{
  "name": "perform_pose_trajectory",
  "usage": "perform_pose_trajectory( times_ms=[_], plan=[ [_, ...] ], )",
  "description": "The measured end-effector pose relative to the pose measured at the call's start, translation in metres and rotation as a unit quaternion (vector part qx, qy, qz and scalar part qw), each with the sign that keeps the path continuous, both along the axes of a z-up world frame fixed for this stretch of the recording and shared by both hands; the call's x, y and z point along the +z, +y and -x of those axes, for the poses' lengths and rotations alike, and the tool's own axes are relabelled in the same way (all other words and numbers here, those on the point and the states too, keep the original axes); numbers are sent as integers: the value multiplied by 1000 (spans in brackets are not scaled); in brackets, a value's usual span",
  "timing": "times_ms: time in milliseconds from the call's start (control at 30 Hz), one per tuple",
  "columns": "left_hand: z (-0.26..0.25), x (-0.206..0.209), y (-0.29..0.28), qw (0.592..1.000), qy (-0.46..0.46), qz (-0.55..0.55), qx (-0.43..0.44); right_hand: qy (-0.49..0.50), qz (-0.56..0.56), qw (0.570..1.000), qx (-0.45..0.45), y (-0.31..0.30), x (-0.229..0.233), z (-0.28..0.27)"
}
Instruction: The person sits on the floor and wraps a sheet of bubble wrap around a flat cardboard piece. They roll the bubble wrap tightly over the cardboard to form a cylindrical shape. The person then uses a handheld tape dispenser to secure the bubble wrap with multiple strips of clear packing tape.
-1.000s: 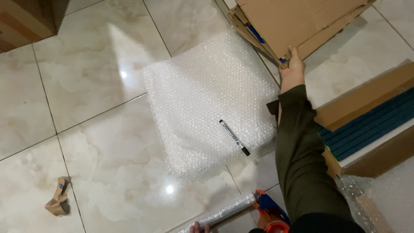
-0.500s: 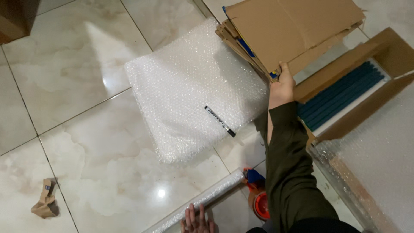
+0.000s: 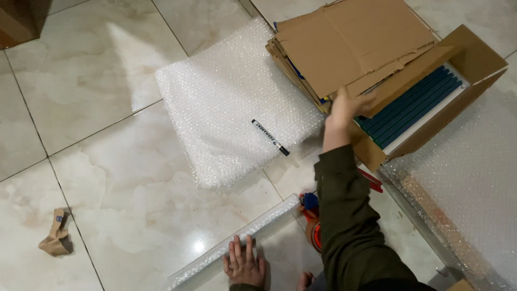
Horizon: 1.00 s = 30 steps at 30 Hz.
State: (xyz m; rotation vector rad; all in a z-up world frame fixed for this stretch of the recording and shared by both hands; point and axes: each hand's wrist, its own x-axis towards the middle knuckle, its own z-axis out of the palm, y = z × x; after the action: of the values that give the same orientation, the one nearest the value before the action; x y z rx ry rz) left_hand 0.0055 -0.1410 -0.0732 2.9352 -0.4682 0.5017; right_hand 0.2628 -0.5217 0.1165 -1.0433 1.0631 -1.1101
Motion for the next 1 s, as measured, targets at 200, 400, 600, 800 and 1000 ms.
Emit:
perform_pose_trajectory(
  times_ms=[200, 400, 600, 800, 1000],
  plan=[
    [-1, 5, -1, 1000, -9, 3, -5, 513, 325, 760, 231, 5, 6, -30],
    [-2, 5, -2, 1000, -8, 4, -6, 596, 498, 592, 215, -24, -60, -32],
    [-2, 10, -4, 1000, -19, 24, 3, 523, 569, 609, 180, -12, -26, -4],
    [-1, 16, -6, 998, -46, 39, 5, 319, 631, 694, 137, 53, 48, 82],
    [5, 32, 12, 965, -35, 246, -86, 127, 723, 660, 162, 140, 99, 214]
  ],
)
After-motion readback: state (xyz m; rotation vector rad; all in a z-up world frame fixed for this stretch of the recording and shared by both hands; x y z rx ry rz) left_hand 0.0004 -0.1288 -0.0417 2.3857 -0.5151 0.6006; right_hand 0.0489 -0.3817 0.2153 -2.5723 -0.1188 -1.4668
